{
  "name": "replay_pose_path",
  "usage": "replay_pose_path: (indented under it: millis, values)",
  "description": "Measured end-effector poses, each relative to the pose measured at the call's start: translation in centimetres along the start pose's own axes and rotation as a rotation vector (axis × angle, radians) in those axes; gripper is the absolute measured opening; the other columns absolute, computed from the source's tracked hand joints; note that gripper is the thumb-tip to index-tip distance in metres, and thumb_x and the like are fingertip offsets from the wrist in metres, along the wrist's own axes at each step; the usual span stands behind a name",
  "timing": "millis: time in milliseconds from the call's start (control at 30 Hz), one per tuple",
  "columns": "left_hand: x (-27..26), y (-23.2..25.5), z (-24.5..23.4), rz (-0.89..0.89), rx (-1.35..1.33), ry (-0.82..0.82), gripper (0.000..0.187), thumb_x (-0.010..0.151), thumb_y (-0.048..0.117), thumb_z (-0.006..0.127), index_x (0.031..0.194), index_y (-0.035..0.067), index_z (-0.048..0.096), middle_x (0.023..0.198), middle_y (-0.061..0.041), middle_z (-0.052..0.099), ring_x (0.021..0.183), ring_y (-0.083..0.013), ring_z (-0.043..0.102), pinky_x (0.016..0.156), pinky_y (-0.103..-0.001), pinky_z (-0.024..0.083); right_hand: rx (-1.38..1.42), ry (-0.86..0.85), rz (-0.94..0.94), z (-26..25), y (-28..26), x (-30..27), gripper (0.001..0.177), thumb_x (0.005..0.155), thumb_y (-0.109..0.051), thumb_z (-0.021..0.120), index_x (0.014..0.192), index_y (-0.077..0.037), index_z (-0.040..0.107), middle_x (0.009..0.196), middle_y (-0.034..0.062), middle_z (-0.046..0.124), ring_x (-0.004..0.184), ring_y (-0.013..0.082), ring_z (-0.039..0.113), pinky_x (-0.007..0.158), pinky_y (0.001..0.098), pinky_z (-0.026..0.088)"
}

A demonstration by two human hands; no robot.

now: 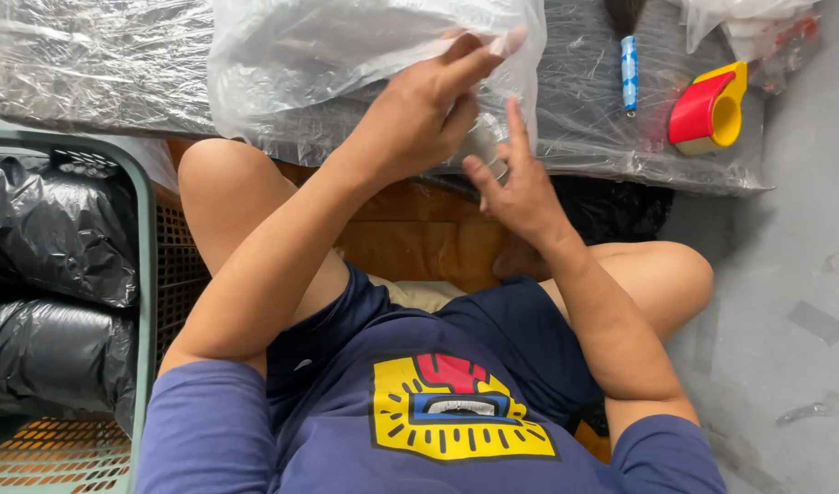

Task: A person cleans a work surface and then wraps a large white pillow in a plastic sleeve, compressing it and twisting the end to prepare it for sealing.

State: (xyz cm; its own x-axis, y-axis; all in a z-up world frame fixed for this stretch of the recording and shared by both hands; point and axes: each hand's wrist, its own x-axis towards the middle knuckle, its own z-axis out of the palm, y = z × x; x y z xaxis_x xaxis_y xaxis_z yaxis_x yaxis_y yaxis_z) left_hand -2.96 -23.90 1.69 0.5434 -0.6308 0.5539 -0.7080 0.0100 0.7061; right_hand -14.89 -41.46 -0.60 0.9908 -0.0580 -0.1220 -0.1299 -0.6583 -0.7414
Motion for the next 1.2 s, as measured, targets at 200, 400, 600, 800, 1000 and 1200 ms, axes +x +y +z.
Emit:
replay_pose_path:
  millis: [200, 400, 600, 800, 1000, 1200]
  values:
    - [-6.5, -5.4, -2.2, -0.132, 0.606, 0.052, 0.034, 0.098, -0.001, 0.057, 0.132, 0.002, 0.056, 0.13, -0.026, 0.065, 0.118, -0.0457, 0.053, 0.088, -0.057, 0.042, 0.115, 0.173, 0.215, -2.1, 0.7, 0.9, 0.063, 0.092, -0.041, 0.074, 0.143, -0.012, 0.049, 0.063, 0.0032, 0.065, 0.048, 0.01, 0.062, 0.05, 0.0242, 0.057]
    - [-11.5, -10.8, -4.1, -0.42, 1.222, 0.178, 0.086, 0.106, 0.043, 0.082, 0.158, 0.004, 0.027, 0.157, -0.026, 0.025, 0.145, -0.0472, 0.034, 0.121, -0.055, 0.041, 0.062, 0.21, 0.144, -1.5, -0.1, 1.8, 0.055, 0.096, -0.032, 0.074, 0.14, -0.005, 0.055, 0.086, 0.0066, 0.074, 0.073, 0.0137, 0.074, 0.054, 0.0268, 0.062]
    - [-11.7, -12.4, -9.3, -0.802, 1.092, 0.259, 0.071, 0.115, 0.051, 0.057, 0.16, 0.004, 0.03, 0.162, -0.025, 0.029, 0.15, -0.0428, 0.024, 0.125, -0.056, 0.019, 0.215, 0.169, 0.133, -1.6, 1.0, 2.4, 0.045, 0.096, -0.023, 0.077, 0.134, -0.007, 0.059, 0.086, 0.0066, 0.069, 0.067, 0.0143, 0.071, 0.052, 0.0228, 0.056]
    - [-10.4, -9.9, -10.3, -0.344, 1.298, 0.407, 0.023, 0.079, 0.009, 0.067, 0.102, 0.012, 0.065, 0.112, -0.018, 0.055, 0.102, -0.0357, 0.054, 0.087, -0.046, 0.047, 0.291, 0.275, 0.14, -0.6, 2.5, 5.2, 0.027, 0.095, -0.025, 0.08, 0.111, -0.008, 0.067, 0.091, 0.0027, 0.071, 0.065, 0.0112, 0.07, 0.052, 0.0208, 0.055]
    - [-12.2, -7.8, -10.4, -0.379, 1.089, 0.46, 0.04, 0.092, 0.005, 0.075, 0.131, -0.001, 0.069, 0.133, -0.027, 0.06, 0.126, -0.0435, 0.055, 0.106, -0.047, 0.053, 0.273, 0.071, 0.228, -3.1, 1.4, 2.5, 0.021, 0.09, -0.023, 0.081, 0.097, -0.012, 0.064, 0.073, -0.0007, 0.061, 0.059, 0.0082, 0.06, 0.057, 0.0225, 0.05]
    - [-10.5, -5.5, -6.0, -0.32, 0.674, 0.258, 0.02, 0.098, 0.025, 0.066, 0.097, 0.006, 0.073, 0.075, -0.013, 0.069, 0.059, -0.0337, 0.062, 0.046, -0.046, 0.047, 0.4, -0.013, 0.126, -4.6, 1.8, 0.0, 0.037, 0.085, -0.01, 0.082, 0.114, -0.009, 0.06, 0.082, 0.0063, 0.069, 0.061, 0.012, 0.065, 0.065, 0.027, 0.054]
